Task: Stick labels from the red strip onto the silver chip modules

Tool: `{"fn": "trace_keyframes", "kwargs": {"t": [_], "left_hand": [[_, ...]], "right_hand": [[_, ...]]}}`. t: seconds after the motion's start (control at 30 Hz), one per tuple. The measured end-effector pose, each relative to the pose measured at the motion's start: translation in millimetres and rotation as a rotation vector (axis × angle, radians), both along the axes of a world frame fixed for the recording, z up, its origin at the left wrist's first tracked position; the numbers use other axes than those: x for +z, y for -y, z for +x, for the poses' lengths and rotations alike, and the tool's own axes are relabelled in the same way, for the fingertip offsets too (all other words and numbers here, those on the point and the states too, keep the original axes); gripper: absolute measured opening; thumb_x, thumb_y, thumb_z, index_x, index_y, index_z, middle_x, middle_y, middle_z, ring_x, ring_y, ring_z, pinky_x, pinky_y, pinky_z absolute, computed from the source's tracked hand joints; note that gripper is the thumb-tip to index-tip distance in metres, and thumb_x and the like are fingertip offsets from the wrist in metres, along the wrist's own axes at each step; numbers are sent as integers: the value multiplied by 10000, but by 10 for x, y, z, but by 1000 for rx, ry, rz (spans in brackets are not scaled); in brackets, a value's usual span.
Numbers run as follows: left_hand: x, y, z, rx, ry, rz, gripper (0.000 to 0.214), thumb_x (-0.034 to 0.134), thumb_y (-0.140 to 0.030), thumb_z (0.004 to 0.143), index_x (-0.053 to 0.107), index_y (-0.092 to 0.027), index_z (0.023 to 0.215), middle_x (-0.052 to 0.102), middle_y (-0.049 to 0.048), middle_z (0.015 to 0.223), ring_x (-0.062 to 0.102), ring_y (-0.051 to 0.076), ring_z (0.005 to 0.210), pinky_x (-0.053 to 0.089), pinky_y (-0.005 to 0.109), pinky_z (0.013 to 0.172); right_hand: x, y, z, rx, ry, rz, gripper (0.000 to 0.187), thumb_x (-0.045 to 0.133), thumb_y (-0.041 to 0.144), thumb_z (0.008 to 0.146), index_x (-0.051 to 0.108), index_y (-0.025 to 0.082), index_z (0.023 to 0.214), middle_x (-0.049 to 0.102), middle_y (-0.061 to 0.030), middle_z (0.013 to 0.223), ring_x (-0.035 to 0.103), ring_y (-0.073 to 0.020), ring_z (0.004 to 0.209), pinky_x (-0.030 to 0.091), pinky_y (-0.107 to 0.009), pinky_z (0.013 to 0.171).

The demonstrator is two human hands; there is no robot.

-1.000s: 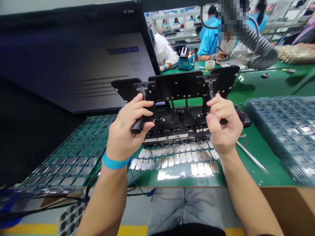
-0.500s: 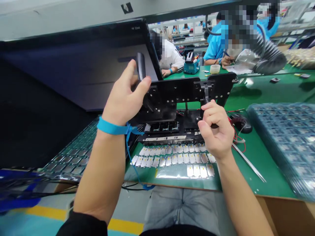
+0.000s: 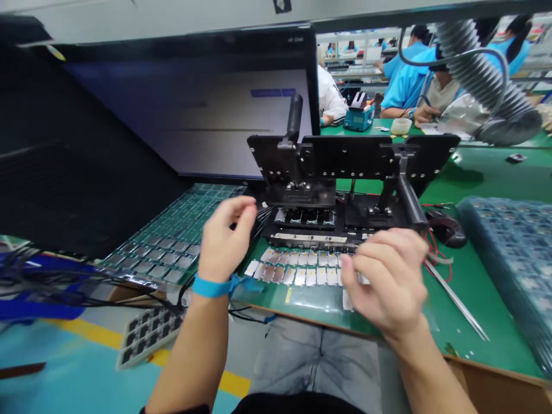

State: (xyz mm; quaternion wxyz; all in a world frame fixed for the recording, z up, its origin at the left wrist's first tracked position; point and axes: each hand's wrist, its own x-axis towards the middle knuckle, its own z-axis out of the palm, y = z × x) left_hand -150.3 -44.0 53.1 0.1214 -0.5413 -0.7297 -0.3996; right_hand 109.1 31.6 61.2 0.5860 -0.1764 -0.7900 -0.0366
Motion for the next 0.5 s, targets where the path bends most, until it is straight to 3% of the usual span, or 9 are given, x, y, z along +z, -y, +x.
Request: {"fn": "trace_keyframes", "kwargs": {"t": [0.1, 0.17, 0.23, 0.33, 0.5], "left_hand": [[-325, 10, -7, 7, -1, -137, 303, 481, -385, 995, 655, -232, 1190, 693, 81, 1116, 665, 227, 988, 554, 391, 912], [-411, -83, 26, 11, -3, -185, 282, 530, -406, 979, 681, -227, 1136, 693, 78, 1096, 652, 239, 1022, 530, 396, 951], [-422, -181, 69, 33, -1, -226, 288, 544, -417, 978, 686, -216, 1127, 681, 92, 1118, 629, 260, 1079, 502, 411, 984], [-388, -269, 111, 68, 14, -270, 288, 528, -412, 990, 690, -211, 1117, 659, 106, 1141, 606, 272, 1112, 483, 418, 991], [-333, -360, 153, 66, 60, -300, 261, 516, -343, 993, 677, -194, 1134, 644, 106, 1115, 613, 252, 1077, 478, 394, 990]], "right_hand": [[-165, -19, -201, -90, 294, -107, 51, 616, 223, 912, 634, 271, 913, 670, -28, 836, 622, -223, 804, 463, -430, 763], [-335, -194, -326, -192, 422, -214, 153, 574, 292, 951, 681, 252, 1053, 685, -81, 988, 612, -253, 880, 440, -434, 767], [-513, -419, -411, -283, 485, -258, 245, 557, 345, 964, 704, 236, 1126, 667, -115, 1077, 587, -272, 930, 420, -420, 760], [-712, -693, -468, -349, 530, -245, 271, 554, 384, 960, 749, 225, 1062, 670, -124, 1042, 564, -283, 941, 392, -394, 744], [-794, -809, -464, -401, 550, -272, 349, 524, 433, 962, 772, 193, 1020, 684, -149, 1074, 589, -305, 980, 422, -423, 786]]}}
